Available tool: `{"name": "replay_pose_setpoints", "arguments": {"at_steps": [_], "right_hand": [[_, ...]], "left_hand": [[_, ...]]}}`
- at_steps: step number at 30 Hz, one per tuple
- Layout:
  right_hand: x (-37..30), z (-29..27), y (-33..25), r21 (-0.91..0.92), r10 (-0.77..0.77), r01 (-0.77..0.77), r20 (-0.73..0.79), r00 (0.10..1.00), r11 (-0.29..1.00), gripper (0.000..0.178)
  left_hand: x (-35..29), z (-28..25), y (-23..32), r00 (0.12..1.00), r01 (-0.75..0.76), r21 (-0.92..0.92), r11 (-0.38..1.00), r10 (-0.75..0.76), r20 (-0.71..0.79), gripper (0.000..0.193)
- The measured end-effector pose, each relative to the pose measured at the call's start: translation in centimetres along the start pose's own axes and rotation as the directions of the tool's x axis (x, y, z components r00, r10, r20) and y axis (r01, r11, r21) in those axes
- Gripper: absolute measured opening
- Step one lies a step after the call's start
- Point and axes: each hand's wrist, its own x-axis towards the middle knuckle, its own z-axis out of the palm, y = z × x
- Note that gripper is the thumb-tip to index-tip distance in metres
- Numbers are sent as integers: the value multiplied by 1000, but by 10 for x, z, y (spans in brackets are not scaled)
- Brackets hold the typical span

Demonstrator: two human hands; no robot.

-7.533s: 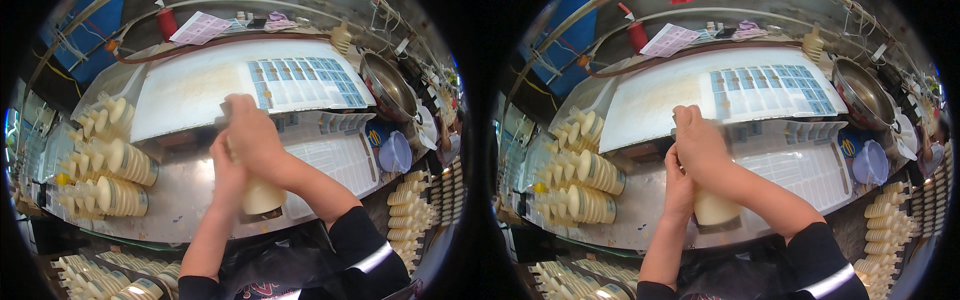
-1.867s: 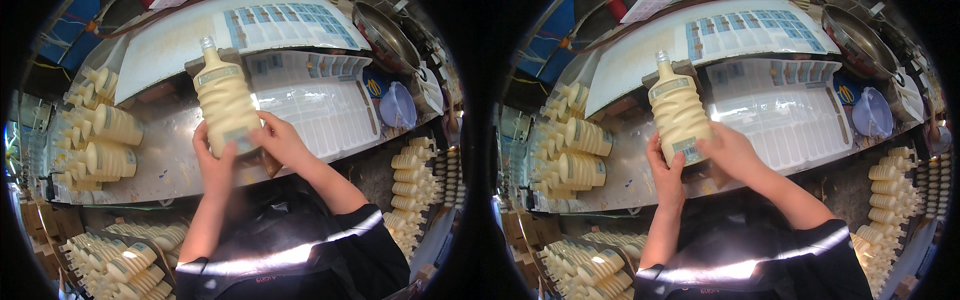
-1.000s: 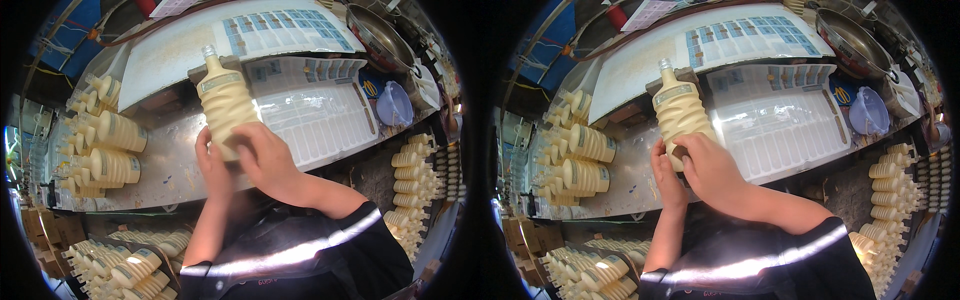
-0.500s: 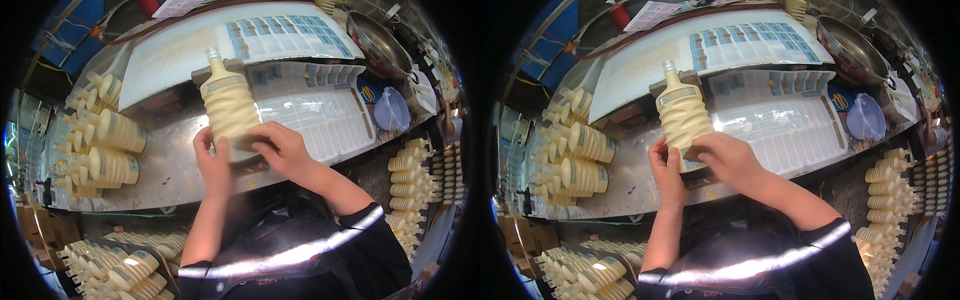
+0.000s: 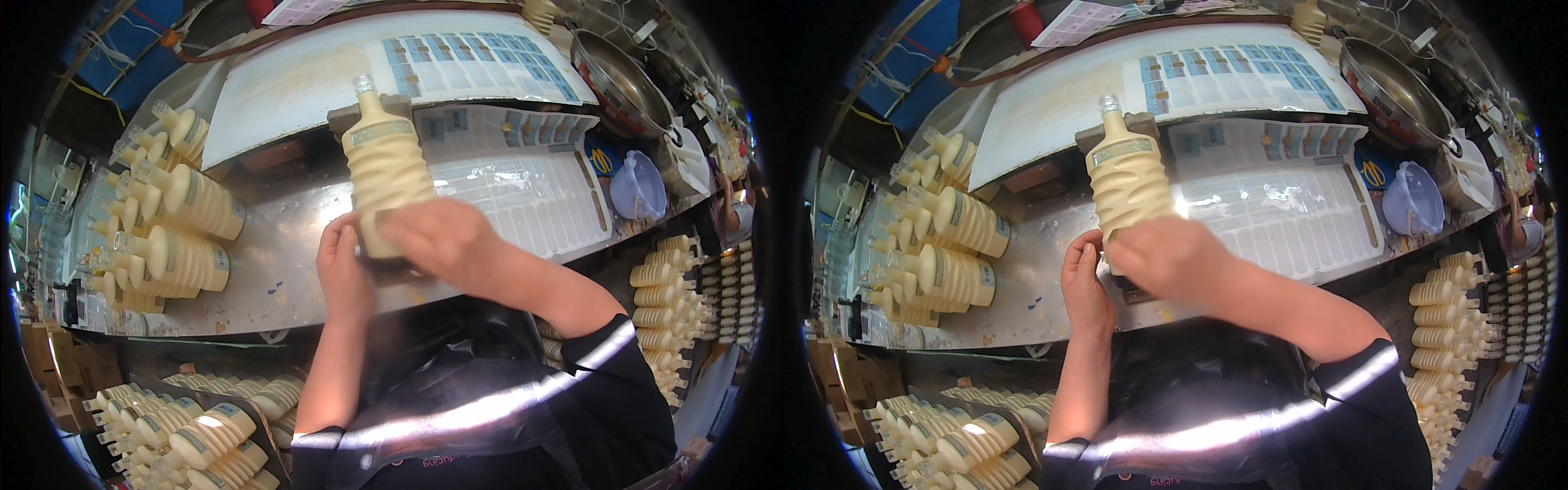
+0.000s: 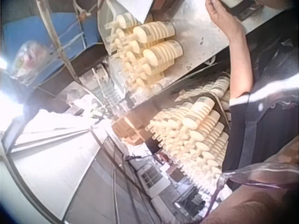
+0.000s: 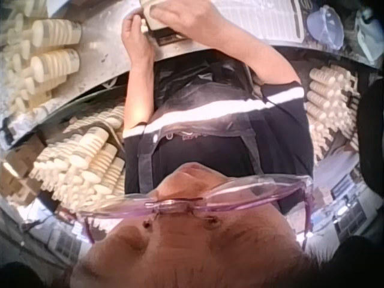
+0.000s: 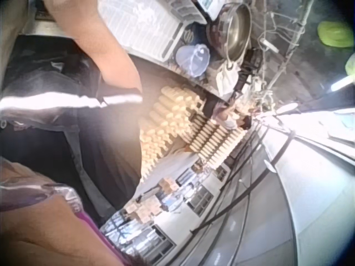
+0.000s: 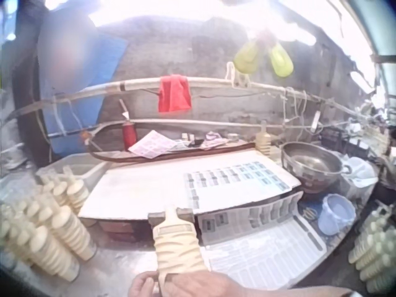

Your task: The person repeatedly picks up plastic bottles filled with a yellow liquid, applies a label to each bottle, and places them on a nearby surface. The process is continuous and repetitive throughout the clip.

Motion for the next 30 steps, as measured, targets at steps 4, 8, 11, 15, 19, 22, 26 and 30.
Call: {"name": "replay_pose_setpoints", "arguments": {"at_steps": [4, 8, 11, 15, 19, 22, 26, 30], "right_hand": [[-20, 2, -20, 179, 4, -22, 98, 995, 984, 20], [-12, -4, 16, 150, 363, -362, 20, 932, 920, 25], [-24, -5, 25, 68, 192, -185, -126, 973, 980, 35], [-49, -1, -7, 203, 89, -76, -60, 994, 976, 26], [-39, 2, -15, 426, 595, -523, -46, 802, 738, 21], [-26, 17, -16, 412, 634, -574, -13, 773, 708, 27], [-44, 36, 8, 260, 592, -538, -230, 772, 802, 25], [-56, 39, 20, 318, 642, -566, -236, 729, 760, 26]], "left_hand": [[-1, -2, 0, 1000, 16, 55, 998, -16, -2, 27], [0, 0, -1, 1000, 4, -13, 1000, -4, 2, 28], [1, -1, 2, 1000, 25, 45, 999, -25, -16, 29], [17, 2, 8, 984, -173, 233, 957, 176, 7, 28], [48, 19, 30, 896, -427, 472, 771, 430, 108, 25], [77, 39, 42, 786, -581, 630, 516, 556, 270, 29], [107, 56, 52, 845, -503, 756, 418, 424, 327, 35], [127, 64, 70, 869, -449, 861, 240, 342, 359, 43]]}}
